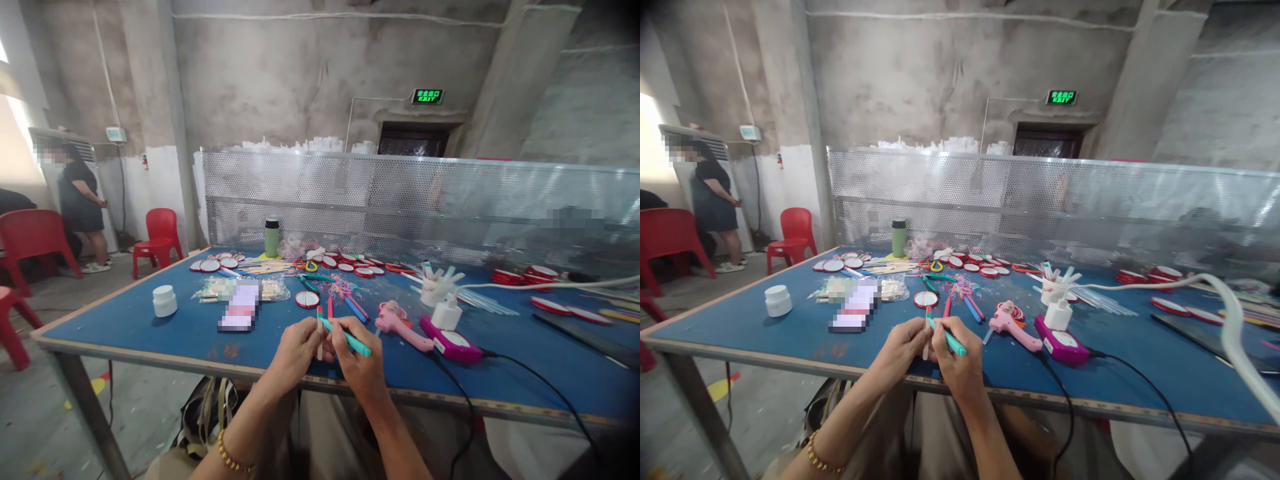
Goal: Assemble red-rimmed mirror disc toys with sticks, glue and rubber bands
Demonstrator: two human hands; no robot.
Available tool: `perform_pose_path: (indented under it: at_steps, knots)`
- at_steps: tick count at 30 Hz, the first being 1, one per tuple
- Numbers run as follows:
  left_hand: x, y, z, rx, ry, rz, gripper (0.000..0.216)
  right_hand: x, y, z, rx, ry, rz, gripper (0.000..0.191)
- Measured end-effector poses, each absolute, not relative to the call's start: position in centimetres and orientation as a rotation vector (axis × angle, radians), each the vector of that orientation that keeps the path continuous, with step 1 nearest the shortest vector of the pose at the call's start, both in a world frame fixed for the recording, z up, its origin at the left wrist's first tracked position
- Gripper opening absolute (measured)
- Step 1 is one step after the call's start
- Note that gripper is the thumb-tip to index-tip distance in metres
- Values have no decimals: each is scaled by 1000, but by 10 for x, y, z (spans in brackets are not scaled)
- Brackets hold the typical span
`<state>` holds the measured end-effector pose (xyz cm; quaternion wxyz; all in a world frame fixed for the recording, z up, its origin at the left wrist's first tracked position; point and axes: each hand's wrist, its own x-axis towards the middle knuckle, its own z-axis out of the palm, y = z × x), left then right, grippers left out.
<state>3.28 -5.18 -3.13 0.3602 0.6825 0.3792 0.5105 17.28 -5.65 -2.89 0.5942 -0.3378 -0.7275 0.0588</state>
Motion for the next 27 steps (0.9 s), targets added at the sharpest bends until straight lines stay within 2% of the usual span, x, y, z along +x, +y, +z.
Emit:
perform_pose_path:
  at_steps: [27]
  knots:
    - [32,-48,-34,1813,1027,1314,35,172,-56,-27,-788,-1698,122,20]
